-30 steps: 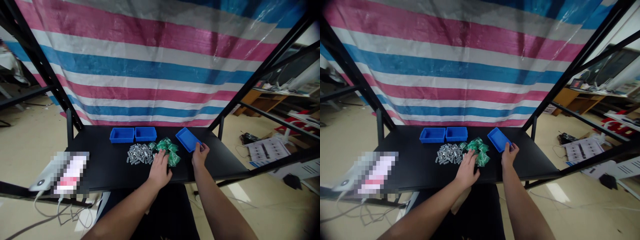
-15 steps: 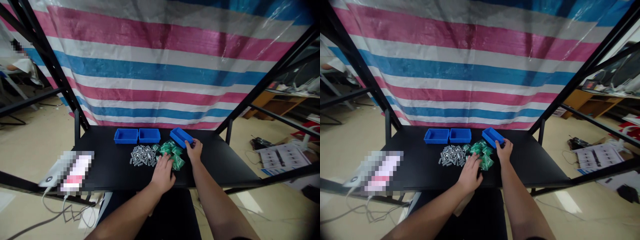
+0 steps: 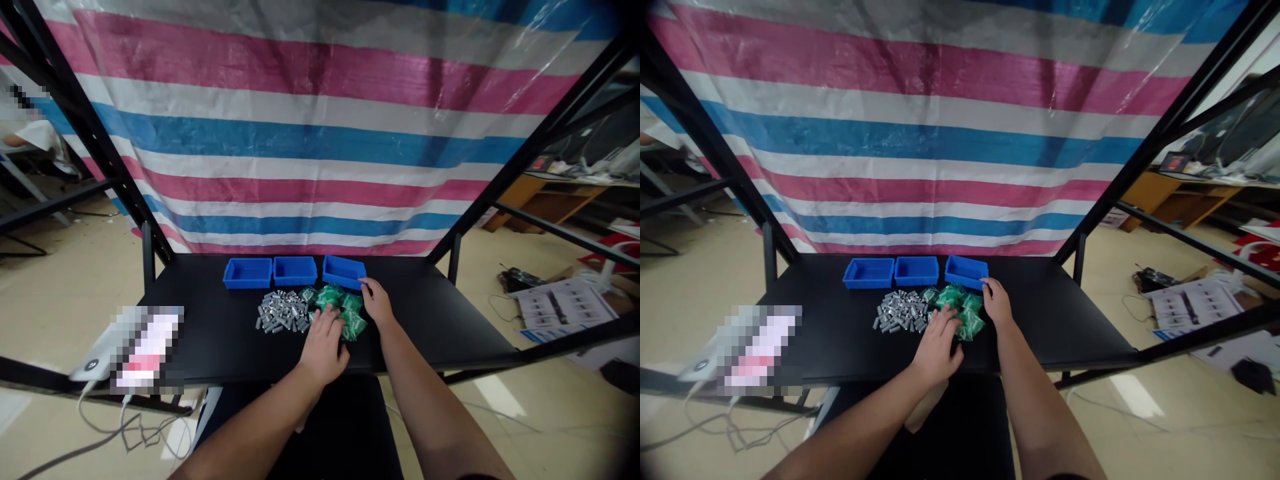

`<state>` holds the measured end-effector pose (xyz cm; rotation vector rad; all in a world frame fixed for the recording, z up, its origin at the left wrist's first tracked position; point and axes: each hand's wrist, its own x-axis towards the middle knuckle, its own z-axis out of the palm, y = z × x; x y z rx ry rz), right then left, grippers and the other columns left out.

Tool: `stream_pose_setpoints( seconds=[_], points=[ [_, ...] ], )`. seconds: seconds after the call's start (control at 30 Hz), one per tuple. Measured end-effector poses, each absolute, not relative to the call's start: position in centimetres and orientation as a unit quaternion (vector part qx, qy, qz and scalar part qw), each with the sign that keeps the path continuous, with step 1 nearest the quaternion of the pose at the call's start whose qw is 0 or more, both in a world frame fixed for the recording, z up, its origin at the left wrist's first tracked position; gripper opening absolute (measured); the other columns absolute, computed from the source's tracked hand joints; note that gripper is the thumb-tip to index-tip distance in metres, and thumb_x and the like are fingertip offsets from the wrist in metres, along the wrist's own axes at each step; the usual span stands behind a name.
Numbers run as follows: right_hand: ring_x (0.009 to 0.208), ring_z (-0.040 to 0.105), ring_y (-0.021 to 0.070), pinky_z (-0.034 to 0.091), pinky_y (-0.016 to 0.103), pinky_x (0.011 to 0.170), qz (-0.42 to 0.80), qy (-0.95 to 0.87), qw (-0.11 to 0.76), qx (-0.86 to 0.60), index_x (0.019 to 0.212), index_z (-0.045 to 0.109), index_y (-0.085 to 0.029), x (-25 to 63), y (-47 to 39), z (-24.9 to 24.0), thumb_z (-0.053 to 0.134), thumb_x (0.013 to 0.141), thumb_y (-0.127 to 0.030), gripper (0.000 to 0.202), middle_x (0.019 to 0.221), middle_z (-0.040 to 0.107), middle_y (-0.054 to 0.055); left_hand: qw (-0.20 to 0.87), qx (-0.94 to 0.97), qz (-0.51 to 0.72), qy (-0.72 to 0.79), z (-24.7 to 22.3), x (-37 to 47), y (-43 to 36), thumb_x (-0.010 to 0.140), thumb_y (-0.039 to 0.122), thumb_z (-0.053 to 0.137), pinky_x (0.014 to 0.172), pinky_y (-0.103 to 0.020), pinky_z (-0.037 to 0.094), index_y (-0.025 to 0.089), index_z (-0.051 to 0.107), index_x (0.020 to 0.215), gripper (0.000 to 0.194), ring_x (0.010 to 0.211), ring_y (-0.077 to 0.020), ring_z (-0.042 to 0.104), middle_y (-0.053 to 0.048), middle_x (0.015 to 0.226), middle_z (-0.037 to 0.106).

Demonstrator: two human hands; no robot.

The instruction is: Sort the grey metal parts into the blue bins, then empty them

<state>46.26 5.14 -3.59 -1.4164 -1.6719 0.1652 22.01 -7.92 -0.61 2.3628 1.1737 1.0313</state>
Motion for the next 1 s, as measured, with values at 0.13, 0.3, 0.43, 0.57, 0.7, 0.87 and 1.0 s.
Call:
stream_pose_setpoints(
  seconds=[0.13, 0.3, 0.43, 0.57, 0.7, 0.87, 1.0],
  points=[
    [0.115, 0.066, 0.0280, 0.051, 0.047, 0.104, 0.061, -0.678, 0.439, -0.587, 0.119, 0.069, -0.021, 46.1, 5.1, -3.5, 0.041, 0.100, -0.041, 0.039, 0.122, 0.071, 0.010, 0.119, 0.812, 0.384, 0.424, 0.3, 20.3, -7.6, 0.080, 0.017, 0.058, 0.130, -0.059, 0.009, 0.023, 0.056, 0.126, 0.046, 0.154, -0.0299, 0.031, -0.010, 0.148, 0.054],
    [0.110, 0.068, 0.0288, 0.053, 0.046, 0.100, 0.060, -0.695, 0.392, -0.600, 0.124, 0.067, -0.022, 46.1, 5.3, -3.5, 0.036, 0.102, -0.039, 0.041, 0.122, 0.072, 0.010, 0.041, 0.768, 0.401, 0.498, 1.1, 13.8, -5.5, 0.085, 0.021, 0.060, 0.127, -0.062, 0.013, 0.024, 0.058, 0.122, 0.037, 0.150, -0.0328, 0.037, -0.010, 0.144, 0.058],
    [0.107, 0.069, 0.0301, 0.053, 0.047, 0.098, 0.046, -0.711, 0.359, -0.603, 0.130, 0.066, -0.024, 46.1, 5.4, -3.4, 0.034, 0.103, -0.036, 0.043, 0.121, 0.073, 0.010, -0.013, 0.748, 0.400, 0.530, 1.0, 8.1, -4.7, 0.087, 0.027, 0.063, 0.122, -0.061, 0.027, 0.022, 0.057, 0.123, 0.037, 0.148, -0.0356, 0.040, -0.013, 0.141, 0.058],
    [0.115, 0.068, 0.0292, 0.052, 0.046, 0.103, 0.072, -0.709, 0.372, -0.595, 0.143, 0.056, -0.026, 46.1, 5.4, -3.4, 0.034, 0.103, -0.039, 0.047, 0.132, 0.069, 0.008, -0.008, 0.761, 0.400, 0.511, 0.2, 5.8, -6.4, 0.088, 0.030, 0.064, 0.115, -0.053, 0.040, 0.021, 0.056, 0.122, 0.036, 0.144, -0.0348, 0.044, -0.013, 0.137, 0.058],
    [0.125, 0.063, 0.0273, 0.049, 0.045, 0.108, 0.117, -0.665, 0.439, -0.593, 0.146, 0.050, -0.024, 46.1, 5.4, -3.5, 0.037, 0.102, -0.044, 0.050, 0.142, 0.063, 0.010, 0.005, 0.803, 0.368, 0.469, -0.2, 6.1, -7.8, 0.087, 0.029, 0.064, 0.116, -0.052, 0.040, 0.023, 0.057, 0.124, 0.038, 0.144, -0.0336, 0.044, -0.012, 0.139, 0.057],
    [0.108, 0.068, 0.0302, 0.052, 0.048, 0.100, 0.126, -0.546, 0.509, -0.654, 0.115, 0.064, -0.019, 46.0, 4.2, -3.7, 0.043, 0.096, -0.060, 0.050, 0.114, 0.072, 0.014, 0.005, 0.777, 0.358, 0.518, -0.5, 6.4, -7.2, 0.090, 0.033, 0.062, 0.119, -0.058, 0.036, 0.021, 0.053, 0.130, 0.043, 0.148, -0.0360, 0.038, -0.014, 0.145, 0.053],
    [0.119, 0.063, 0.0325, 0.048, 0.051, 0.105, 0.139, -0.591, 0.453, -0.653, 0.131, 0.057, -0.018, 44.8, 1.1, -4.1, 0.054, 0.089, -0.068, 0.066, 0.128, 0.067, 0.016, 0.023, 0.772, 0.339, 0.536, -0.8, 6.5, -6.9, 0.091, 0.038, 0.062, 0.120, -0.061, 0.034, 0.019, 0.047, 0.139, 0.054, 0.154, -0.0376, 0.026, -0.016, 0.155, 0.044]
  ],
)
